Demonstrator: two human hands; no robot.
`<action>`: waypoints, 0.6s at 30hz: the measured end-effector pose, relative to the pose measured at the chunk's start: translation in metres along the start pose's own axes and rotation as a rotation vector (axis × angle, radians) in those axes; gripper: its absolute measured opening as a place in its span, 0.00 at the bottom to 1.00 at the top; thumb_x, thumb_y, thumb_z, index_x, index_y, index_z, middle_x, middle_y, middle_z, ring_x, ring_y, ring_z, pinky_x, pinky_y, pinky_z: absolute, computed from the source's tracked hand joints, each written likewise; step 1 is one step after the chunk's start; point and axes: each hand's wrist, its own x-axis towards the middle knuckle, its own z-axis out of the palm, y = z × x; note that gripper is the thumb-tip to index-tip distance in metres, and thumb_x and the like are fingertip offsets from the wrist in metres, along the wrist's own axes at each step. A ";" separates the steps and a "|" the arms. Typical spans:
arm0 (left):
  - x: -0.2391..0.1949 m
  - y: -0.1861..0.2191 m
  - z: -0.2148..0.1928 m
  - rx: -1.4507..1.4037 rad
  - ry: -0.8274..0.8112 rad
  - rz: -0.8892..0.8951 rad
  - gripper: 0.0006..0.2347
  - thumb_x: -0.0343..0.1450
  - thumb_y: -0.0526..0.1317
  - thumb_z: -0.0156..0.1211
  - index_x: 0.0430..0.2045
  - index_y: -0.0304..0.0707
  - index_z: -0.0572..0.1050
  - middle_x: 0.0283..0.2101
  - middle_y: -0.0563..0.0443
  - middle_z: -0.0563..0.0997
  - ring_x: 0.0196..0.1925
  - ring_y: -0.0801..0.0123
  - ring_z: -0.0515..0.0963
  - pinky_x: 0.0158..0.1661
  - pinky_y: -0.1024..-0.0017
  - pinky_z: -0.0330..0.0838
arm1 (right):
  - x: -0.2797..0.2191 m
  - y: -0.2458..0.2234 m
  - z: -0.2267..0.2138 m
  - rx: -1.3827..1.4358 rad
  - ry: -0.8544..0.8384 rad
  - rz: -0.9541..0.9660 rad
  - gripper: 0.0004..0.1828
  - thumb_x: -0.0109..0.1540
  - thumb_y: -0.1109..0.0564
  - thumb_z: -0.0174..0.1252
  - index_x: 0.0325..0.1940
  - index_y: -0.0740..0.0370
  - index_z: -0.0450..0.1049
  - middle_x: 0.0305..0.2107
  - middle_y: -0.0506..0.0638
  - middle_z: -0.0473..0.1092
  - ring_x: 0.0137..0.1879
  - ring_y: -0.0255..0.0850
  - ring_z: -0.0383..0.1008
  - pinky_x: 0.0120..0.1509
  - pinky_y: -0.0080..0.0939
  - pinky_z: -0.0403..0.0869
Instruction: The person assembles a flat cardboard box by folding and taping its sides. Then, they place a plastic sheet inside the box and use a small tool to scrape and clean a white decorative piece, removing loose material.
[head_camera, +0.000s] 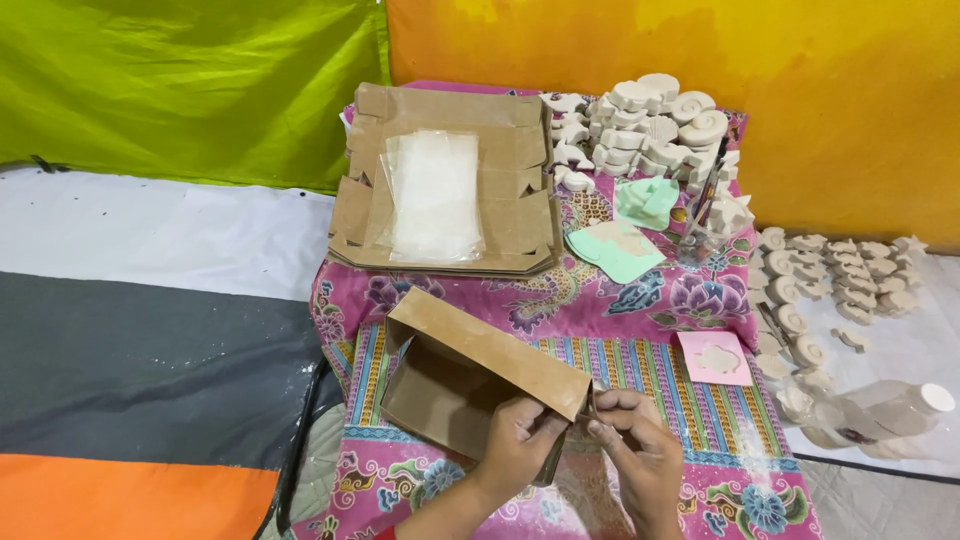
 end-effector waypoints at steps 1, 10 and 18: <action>-0.001 0.003 -0.001 0.000 0.001 0.000 0.03 0.71 0.32 0.64 0.27 0.33 0.80 0.28 0.53 0.81 0.33 0.75 0.77 0.34 0.73 0.72 | 0.000 0.001 0.000 0.000 -0.001 0.000 0.06 0.56 0.63 0.66 0.36 0.67 0.81 0.42 0.57 0.75 0.54 0.48 0.76 0.59 0.47 0.82; -0.003 0.006 -0.001 0.058 -0.071 0.150 0.07 0.73 0.37 0.62 0.39 0.33 0.81 0.39 0.48 0.85 0.42 0.65 0.83 0.45 0.68 0.78 | -0.001 0.009 0.003 0.123 -0.013 -0.027 0.09 0.53 0.66 0.68 0.37 0.63 0.83 0.42 0.53 0.74 0.55 0.46 0.74 0.63 0.49 0.78; -0.001 0.014 0.002 0.019 -0.077 0.082 0.08 0.72 0.30 0.57 0.42 0.34 0.79 0.40 0.47 0.83 0.43 0.65 0.82 0.45 0.69 0.77 | -0.001 0.021 0.002 0.167 0.000 0.035 0.06 0.51 0.63 0.71 0.30 0.61 0.80 0.40 0.52 0.71 0.56 0.47 0.73 0.62 0.49 0.77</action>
